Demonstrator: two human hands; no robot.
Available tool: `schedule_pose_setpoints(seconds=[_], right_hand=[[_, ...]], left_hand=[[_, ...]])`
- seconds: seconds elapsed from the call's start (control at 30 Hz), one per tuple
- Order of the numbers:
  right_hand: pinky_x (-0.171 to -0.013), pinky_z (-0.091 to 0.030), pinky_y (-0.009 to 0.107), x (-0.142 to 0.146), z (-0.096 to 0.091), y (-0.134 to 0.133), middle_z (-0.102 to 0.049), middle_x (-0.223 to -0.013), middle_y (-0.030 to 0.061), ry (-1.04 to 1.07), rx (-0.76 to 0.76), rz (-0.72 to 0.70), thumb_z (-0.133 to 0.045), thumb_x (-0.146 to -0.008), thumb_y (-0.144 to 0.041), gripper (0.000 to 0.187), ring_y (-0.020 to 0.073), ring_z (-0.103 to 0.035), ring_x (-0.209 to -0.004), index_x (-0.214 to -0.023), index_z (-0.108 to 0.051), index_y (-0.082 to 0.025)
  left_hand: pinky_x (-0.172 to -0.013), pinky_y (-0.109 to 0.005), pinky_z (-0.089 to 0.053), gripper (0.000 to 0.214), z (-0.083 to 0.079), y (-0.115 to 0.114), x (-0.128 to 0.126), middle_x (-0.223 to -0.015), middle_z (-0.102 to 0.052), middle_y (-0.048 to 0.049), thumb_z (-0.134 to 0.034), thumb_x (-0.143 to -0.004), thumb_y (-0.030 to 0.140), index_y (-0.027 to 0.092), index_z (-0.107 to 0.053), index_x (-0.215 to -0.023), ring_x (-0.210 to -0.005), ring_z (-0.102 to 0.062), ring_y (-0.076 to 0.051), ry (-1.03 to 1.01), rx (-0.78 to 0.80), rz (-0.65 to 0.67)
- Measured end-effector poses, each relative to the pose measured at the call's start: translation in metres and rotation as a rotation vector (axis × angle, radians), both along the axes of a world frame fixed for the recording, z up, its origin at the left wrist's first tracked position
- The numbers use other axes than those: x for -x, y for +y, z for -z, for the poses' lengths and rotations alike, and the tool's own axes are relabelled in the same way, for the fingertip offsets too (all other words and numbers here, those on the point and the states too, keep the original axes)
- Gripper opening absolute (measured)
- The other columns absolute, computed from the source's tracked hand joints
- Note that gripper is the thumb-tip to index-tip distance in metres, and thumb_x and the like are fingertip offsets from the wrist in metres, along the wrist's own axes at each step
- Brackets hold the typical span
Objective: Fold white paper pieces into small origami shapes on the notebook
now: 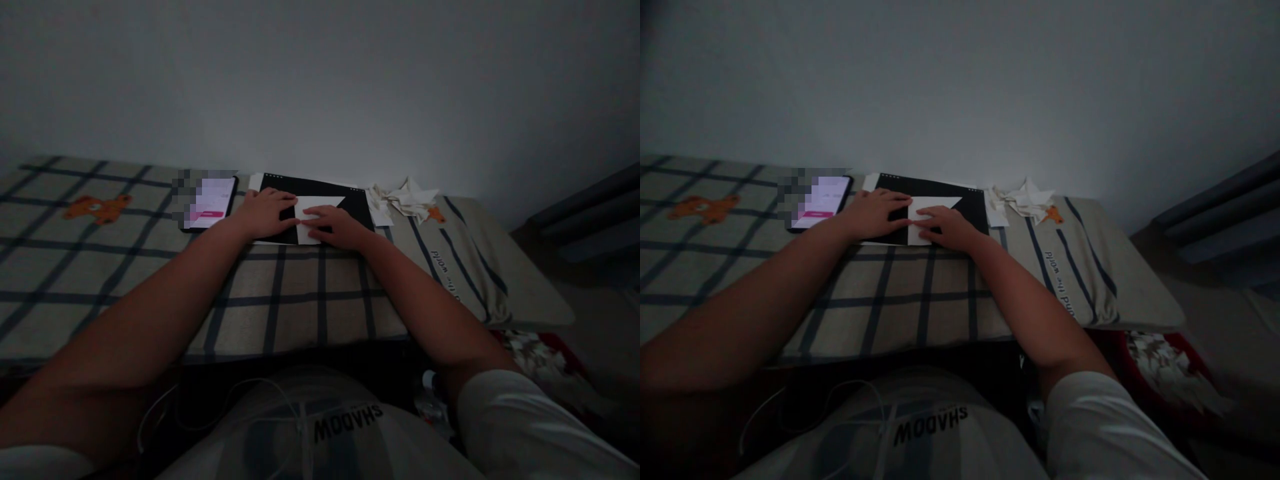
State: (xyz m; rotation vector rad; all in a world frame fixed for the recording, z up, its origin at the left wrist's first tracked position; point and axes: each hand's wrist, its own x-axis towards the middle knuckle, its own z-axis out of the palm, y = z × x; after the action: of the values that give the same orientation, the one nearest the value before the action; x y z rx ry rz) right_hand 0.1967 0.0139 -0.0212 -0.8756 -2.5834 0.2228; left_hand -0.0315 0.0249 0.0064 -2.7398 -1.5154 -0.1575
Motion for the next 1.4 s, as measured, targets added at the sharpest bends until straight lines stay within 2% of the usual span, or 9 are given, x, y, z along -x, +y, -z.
schedule_pose_setpoints(seconds=[0.33, 0.5, 0.63, 0.77, 0.9, 1.07, 1.2, 1.4], right_hand=[[-0.106, -0.036, 0.042, 0.001, -0.003, -0.003, -0.056, -0.132, 0.0088, 0.092, 0.069, 0.006, -0.058, -0.086, -0.033, 0.030, 0.0200, -0.051, -0.123, -0.112, -0.065, -0.020], [-0.107, -0.035, 0.044, 0.000, -0.002, -0.003, -0.056, -0.133, 0.0093, 0.100, 0.086, -0.003, -0.057, -0.085, -0.032, 0.031, 0.0213, -0.050, -0.124, -0.113, -0.064, -0.021], [-0.106, -0.036, 0.043, 0.001, -0.001, -0.003, -0.057, -0.130, 0.0126, 0.109, 0.069, -0.008, -0.055, -0.086, -0.033, 0.033, 0.0225, -0.051, -0.123, -0.114, -0.063, -0.017], [-0.105, -0.038, 0.044, 0.001, 0.001, -0.002, -0.058, -0.128, 0.0126, 0.126, 0.072, -0.006, -0.056, -0.085, -0.034, 0.036, 0.0228, -0.052, -0.122, -0.117, -0.061, -0.017], [-0.106, -0.037, 0.043, 0.000, 0.001, -0.001, -0.058, -0.129, 0.0114, 0.130, 0.084, -0.014, -0.057, -0.085, -0.033, 0.034, 0.0218, -0.051, -0.123, -0.116, -0.061, -0.018], [-0.108, -0.036, 0.044, 0.001, -0.002, -0.003, -0.056, -0.131, 0.0114, 0.120, 0.105, -0.001, -0.057, -0.085, -0.032, 0.034, 0.0220, -0.049, -0.125, -0.116, -0.061, -0.019], [-0.108, -0.035, 0.042, -0.002, -0.003, -0.004, -0.053, -0.134, 0.0128, 0.104, 0.105, 0.001, -0.059, -0.084, -0.036, 0.034, 0.0222, -0.047, -0.126, -0.113, -0.062, -0.017], [-0.106, -0.034, 0.046, -0.013, -0.004, 0.002, -0.054, -0.131, 0.0117, 0.122, 0.001, 0.036, -0.057, -0.086, -0.036, 0.023, 0.0239, -0.046, -0.126, -0.095, -0.070, -0.019]], left_hand=[[-0.104, -0.057, -0.015, 0.090, -0.002, -0.003, 0.004, -0.154, -0.027, -0.0032, -0.042, -0.074, 0.076, 0.030, -0.021, -0.149, -0.134, -0.023, -0.040, 0.051, 0.100, 0.026], [-0.105, -0.057, -0.011, 0.090, 0.002, -0.012, 0.002, -0.153, -0.029, -0.0041, -0.042, -0.074, 0.076, 0.030, -0.022, -0.149, -0.134, -0.024, -0.039, 0.039, 0.043, 0.013], [-0.107, -0.051, -0.010, 0.078, 0.003, -0.019, 0.001, -0.153, -0.030, -0.0037, -0.043, -0.080, 0.069, 0.030, -0.030, -0.146, -0.135, -0.027, -0.034, -0.013, -0.061, 0.094], [-0.106, -0.042, -0.016, 0.070, 0.002, -0.021, -0.001, -0.152, -0.032, -0.0043, -0.039, -0.087, 0.061, 0.027, -0.028, -0.147, -0.136, -0.029, -0.027, -0.012, 0.001, 0.180], [-0.106, -0.040, -0.015, 0.084, 0.001, -0.020, -0.002, -0.154, -0.025, -0.0059, -0.044, -0.081, 0.067, 0.025, -0.020, -0.149, -0.139, -0.025, -0.028, 0.033, 0.090, 0.151], [-0.107, -0.041, -0.014, 0.094, 0.003, -0.020, -0.001, -0.156, -0.020, -0.0092, -0.045, -0.077, 0.071, 0.022, -0.014, -0.150, -0.140, -0.022, -0.030, 0.055, 0.105, 0.170], [-0.106, -0.041, -0.016, 0.093, 0.002, -0.019, 0.003, -0.154, -0.025, -0.0103, -0.047, -0.075, 0.071, 0.021, -0.022, -0.149, -0.138, -0.026, -0.030, 0.047, 0.067, 0.220], [-0.098, -0.042, -0.028, 0.064, -0.003, -0.021, 0.003, -0.135, -0.053, -0.0089, -0.042, -0.083, 0.064, 0.023, -0.053, -0.132, -0.123, -0.045, -0.029, 0.003, -0.073, 0.264]])
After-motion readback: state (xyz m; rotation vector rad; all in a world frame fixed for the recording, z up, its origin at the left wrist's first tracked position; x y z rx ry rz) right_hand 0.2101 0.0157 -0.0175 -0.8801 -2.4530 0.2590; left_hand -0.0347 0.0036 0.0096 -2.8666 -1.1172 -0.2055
